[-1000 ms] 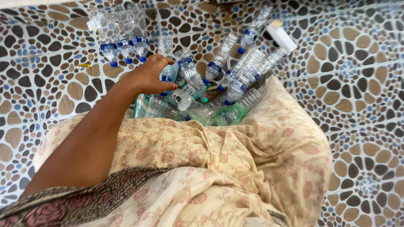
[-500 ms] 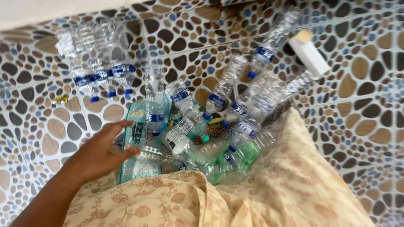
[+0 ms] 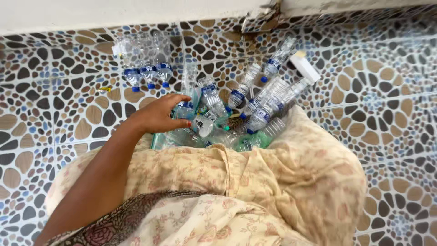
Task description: The person sits on a tiled floor and unpacks a green plastic bag containing a toilet brush and multiple empty plastic water bottles. They remove the toilet brush first, then take out the water bottles one by one and arrange them in rows on the floor.
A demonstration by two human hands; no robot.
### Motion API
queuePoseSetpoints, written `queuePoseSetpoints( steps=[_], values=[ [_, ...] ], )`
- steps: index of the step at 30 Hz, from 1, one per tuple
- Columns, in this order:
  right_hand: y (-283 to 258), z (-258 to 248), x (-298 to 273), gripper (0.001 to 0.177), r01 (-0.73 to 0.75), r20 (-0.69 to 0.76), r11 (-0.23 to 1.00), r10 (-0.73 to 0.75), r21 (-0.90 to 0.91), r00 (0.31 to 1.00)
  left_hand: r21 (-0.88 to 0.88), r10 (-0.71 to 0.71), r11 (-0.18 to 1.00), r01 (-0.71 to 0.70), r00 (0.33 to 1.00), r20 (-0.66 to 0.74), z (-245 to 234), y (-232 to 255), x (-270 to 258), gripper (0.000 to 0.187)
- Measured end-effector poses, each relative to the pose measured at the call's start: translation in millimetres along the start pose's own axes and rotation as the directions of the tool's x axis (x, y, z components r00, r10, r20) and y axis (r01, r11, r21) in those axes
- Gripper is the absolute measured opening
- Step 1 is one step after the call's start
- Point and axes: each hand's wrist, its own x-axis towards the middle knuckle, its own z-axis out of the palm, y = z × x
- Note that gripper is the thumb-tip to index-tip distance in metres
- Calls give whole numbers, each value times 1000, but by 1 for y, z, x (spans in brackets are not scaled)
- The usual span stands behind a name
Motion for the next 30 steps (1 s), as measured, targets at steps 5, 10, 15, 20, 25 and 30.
queuePoseSetpoints(
  steps=[5,10,15,20,25,30],
  values=[
    [51,-52,-21,86,-72,-124,992,59,-100,990,-115,-99,989,93,994,-44,-19,12,-21,87],
    [42,-169,-11,82,-7,-238,989,-28,-145,971,-172,22,984,-43,992,-120,-37,22,-50,90],
    [-69,-244,-30,48,367,-207,922,-338,125,918,-249,-72,966,67,997,-14,-53,-1,-47,93],
    [-216,-260,-65,34,571,-123,808,-558,143,821,-143,-250,957,253,968,35,-88,-65,9,86],
    [-336,-210,-68,33,744,-183,668,-733,-8,655,-242,-428,884,399,900,-80,-94,-139,86,74],
    [-400,-129,-32,22,403,72,675,-559,618,826,-388,-575,779,492,808,-129,-43,-209,161,67]
  ],
)
